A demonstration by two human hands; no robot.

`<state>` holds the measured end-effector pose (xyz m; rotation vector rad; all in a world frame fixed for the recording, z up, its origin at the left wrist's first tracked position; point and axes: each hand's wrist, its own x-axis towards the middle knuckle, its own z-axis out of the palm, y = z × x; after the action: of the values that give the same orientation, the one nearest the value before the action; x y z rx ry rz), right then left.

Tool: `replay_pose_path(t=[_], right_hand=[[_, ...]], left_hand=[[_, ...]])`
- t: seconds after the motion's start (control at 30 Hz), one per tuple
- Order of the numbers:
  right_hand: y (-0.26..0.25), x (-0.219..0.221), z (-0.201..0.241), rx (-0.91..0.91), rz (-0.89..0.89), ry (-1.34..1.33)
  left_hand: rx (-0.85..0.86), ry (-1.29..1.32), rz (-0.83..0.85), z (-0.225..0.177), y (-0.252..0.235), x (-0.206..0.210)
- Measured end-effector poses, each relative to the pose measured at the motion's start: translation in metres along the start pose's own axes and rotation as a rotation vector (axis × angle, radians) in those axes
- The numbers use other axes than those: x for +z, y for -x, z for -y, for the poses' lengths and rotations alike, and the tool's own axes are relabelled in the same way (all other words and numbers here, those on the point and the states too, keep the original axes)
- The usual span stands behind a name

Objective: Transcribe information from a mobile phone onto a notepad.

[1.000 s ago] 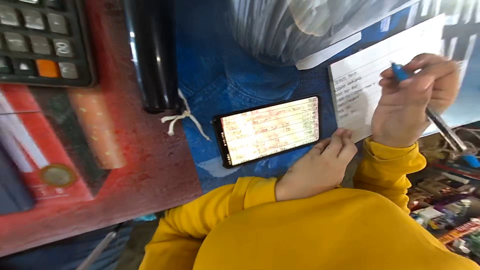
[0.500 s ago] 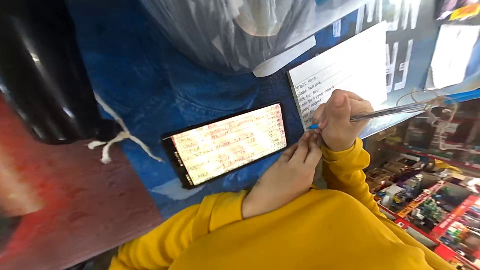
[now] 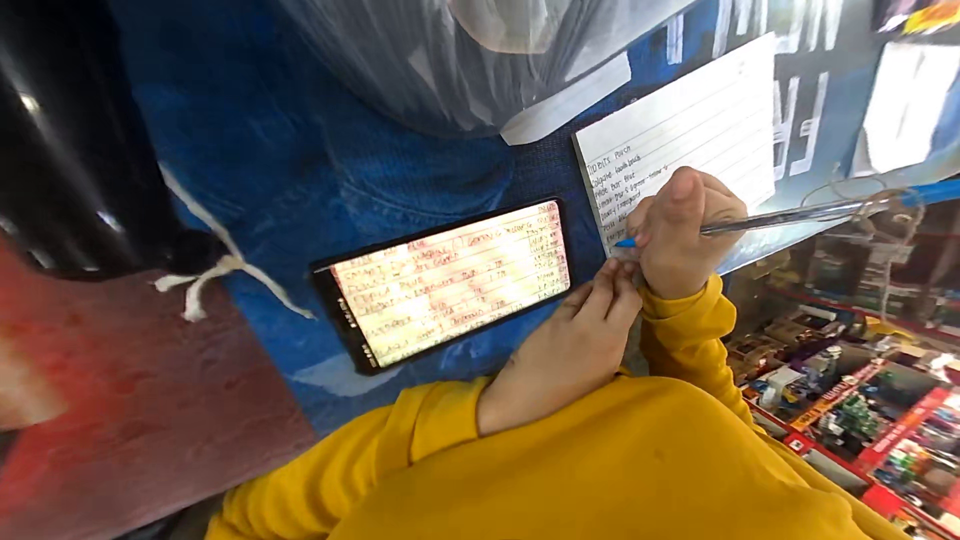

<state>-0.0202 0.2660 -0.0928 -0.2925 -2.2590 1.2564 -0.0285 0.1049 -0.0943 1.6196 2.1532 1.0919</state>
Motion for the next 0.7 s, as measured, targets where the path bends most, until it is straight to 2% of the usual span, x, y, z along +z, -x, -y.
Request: replay_pose_path(t=[0.1,0.33,0.7], right_hand=[[0.0008,-0.0011,0.0009,-0.007,0.035,0.021],[0.0020,-0.0019,0.0009,0.055,-0.010,-0.005],[0.0008,-0.0009,0.0002,0.025,-0.023,0.019]], left_hand=[[-0.017,0.018,0.011,-0.0010,0.0004,-0.0017],[-0.005,-0.001,0.002,-0.0004,0.0002,-0.0006],[0.001,-0.014,-0.005,0.0006,-0.0003,0.0003]])
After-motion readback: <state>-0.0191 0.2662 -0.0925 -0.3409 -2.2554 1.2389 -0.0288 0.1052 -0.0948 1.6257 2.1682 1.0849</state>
